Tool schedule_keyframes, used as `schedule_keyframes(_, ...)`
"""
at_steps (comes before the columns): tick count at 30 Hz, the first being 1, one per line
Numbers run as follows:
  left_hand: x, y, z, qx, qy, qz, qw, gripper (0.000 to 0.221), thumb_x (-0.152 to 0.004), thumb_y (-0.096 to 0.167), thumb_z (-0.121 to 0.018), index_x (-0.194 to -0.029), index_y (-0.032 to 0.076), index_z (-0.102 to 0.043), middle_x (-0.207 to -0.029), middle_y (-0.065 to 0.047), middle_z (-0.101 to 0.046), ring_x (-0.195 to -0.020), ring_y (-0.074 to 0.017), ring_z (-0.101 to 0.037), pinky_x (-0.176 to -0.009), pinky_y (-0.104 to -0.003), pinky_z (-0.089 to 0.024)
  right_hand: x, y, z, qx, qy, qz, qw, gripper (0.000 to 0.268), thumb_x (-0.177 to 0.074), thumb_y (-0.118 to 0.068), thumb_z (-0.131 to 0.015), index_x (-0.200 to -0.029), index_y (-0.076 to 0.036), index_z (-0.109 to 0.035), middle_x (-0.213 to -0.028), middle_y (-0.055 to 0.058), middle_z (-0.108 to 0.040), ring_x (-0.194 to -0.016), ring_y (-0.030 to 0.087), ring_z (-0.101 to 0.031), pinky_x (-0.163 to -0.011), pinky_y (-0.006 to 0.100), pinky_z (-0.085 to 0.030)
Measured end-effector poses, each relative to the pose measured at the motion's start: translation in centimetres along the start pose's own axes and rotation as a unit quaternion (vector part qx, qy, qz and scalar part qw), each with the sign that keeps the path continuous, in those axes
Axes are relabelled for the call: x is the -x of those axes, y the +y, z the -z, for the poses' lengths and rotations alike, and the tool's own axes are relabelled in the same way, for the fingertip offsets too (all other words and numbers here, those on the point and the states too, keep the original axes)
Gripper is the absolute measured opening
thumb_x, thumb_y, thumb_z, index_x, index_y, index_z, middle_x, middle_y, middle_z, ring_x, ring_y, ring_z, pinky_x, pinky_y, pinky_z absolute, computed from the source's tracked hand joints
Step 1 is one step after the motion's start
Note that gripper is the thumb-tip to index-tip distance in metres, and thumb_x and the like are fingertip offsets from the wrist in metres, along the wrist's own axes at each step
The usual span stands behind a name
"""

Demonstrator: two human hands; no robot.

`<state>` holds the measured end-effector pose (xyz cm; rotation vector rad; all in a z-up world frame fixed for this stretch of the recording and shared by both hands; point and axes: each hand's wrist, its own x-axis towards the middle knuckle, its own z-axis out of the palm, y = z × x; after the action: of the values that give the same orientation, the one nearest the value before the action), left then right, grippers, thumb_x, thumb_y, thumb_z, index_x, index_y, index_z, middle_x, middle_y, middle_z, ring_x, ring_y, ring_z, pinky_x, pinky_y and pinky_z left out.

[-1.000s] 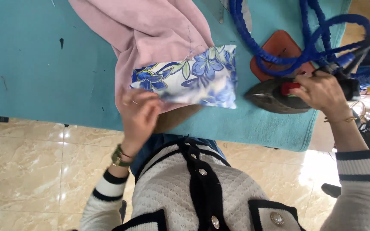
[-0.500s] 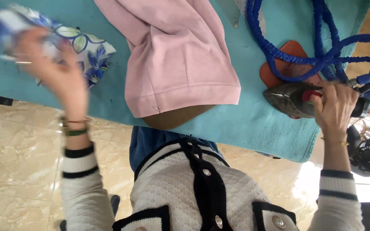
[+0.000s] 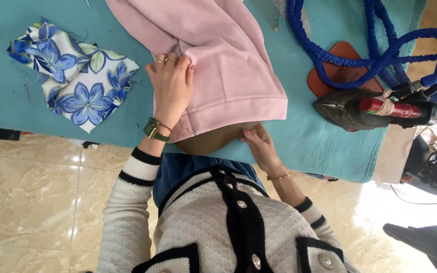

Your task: Ironing a pink garment on a tailor's ham using a steam iron and a pressing cloth

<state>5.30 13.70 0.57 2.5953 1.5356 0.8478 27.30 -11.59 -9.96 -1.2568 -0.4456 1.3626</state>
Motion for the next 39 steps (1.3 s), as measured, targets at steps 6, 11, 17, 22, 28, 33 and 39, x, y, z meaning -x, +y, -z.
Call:
schedule_keyframes(6, -1.1, -3.5, 5.4, 0.322, 0.014, 0.104, 0.941, 0.016, -0.101, 0.019, -0.065, -0.092, 0.005, -0.066, -0.101, -0.01, -0.064, -0.098, -0.0276, -0.055, -0.087, -0.042, -0.037, 0.7, -8.2, -9.0, -0.124, -0.045, -0.019, 0.991, 0.042, -0.1, -0.018, -0.065, -0.139, -0.017, -0.05, -0.138, 0.002, -0.06, -0.13, 0.02, -0.052, -0.107, 0.035, -0.04)
schedule_keyframes(11, -0.7, -4.3, 9.8, 0.415, 0.003, 0.196, 0.888, 0.021, -0.102, 0.02, -0.062, -0.085, 0.008, -0.06, -0.107, -0.006, -0.055, -0.106, -0.0232, -0.047, -0.091, -0.036, -0.036, -0.2, -8.2, -11.3, -0.107, 0.077, -0.076, 0.988, 0.047, -0.092, -0.019, -0.07, -0.136, -0.02, -0.053, -0.128, 0.0, -0.065, -0.121, 0.018, -0.059, -0.096, 0.036, -0.05)
schedule_keyframes(17, -0.9, -6.3, 9.2, 0.399, 0.019, 0.215, 0.891, 0.016, -0.1, 0.019, -0.063, -0.087, 0.009, -0.064, -0.109, -0.005, -0.059, -0.109, -0.0224, -0.05, -0.093, -0.035, -0.035, 1.2, -7.2, -10.8, -0.134, 0.08, -0.106, 0.982, 0.04, -0.085, -0.021, -0.073, -0.123, -0.009, -0.064, -0.12, 0.006, -0.07, -0.113, 0.022, -0.06, -0.1, 0.035, -0.047)
schedule_keyframes(22, -0.3, -10.9, 9.8, 0.372, 0.05, 0.197, 0.906, 0.011, -0.102, 0.018, -0.065, -0.096, 0.009, -0.065, -0.114, -0.006, -0.061, -0.114, -0.0252, -0.054, -0.102, -0.04, -0.035, 3.9, -6.8, -11.6, -0.177, -0.016, -0.287, 0.941, 0.057, -0.083, -0.041, -0.069, -0.128, -0.006, -0.064, -0.119, 0.012, -0.071, -0.11, 0.029, -0.064, -0.097, 0.044, -0.049)
schedule_keyframes(28, 2.3, -16.2, 12.9, 0.457, 0.107, 0.274, 0.839, 0.007, -0.097, 0.015, -0.065, -0.092, 0.011, -0.063, -0.118, -0.002, -0.058, -0.118, -0.0207, -0.054, -0.104, -0.04, -0.044, 3.0, -4.5, -10.1, -0.228, -0.031, -0.25, 0.941, 0.053, -0.083, -0.031, -0.076, -0.128, -0.005, -0.063, -0.123, 0.013, -0.07, -0.113, 0.027, -0.064, -0.103, 0.042, -0.048)
schedule_keyframes(33, 3.3, -14.5, 14.5, 0.542, 0.093, 0.351, 0.758, 0.016, -0.093, 0.03, -0.068, -0.084, 0.021, -0.06, -0.119, 0.005, -0.059, -0.109, -0.0109, -0.054, -0.086, -0.027, -0.041, 1.2, -4.5, -6.9, -0.175, -0.06, -0.113, 0.976, 0.027, -0.085, -0.02, -0.078, -0.108, -0.005, -0.073, -0.117, 0.009, -0.072, -0.11, 0.026, -0.062, -0.098, 0.041, -0.047)
schedule_keyframes(39, 3.1, -12.0, 17.0, 0.606, 0.077, 0.279, 0.741, 0.016, -0.101, 0.03, -0.065, -0.09, 0.02, -0.057, -0.123, 0.002, -0.054, -0.12, -0.0162, -0.05, -0.099, -0.034, -0.041, 3.7, -12.7, -4.9, -0.123, -0.15, 0.087, 0.977, 0.059, -0.091, -0.014, -0.077, -0.141, 0.001, -0.051, -0.134, 0.015, -0.062, -0.127, 0.032, -0.058, -0.113, 0.045, -0.049)
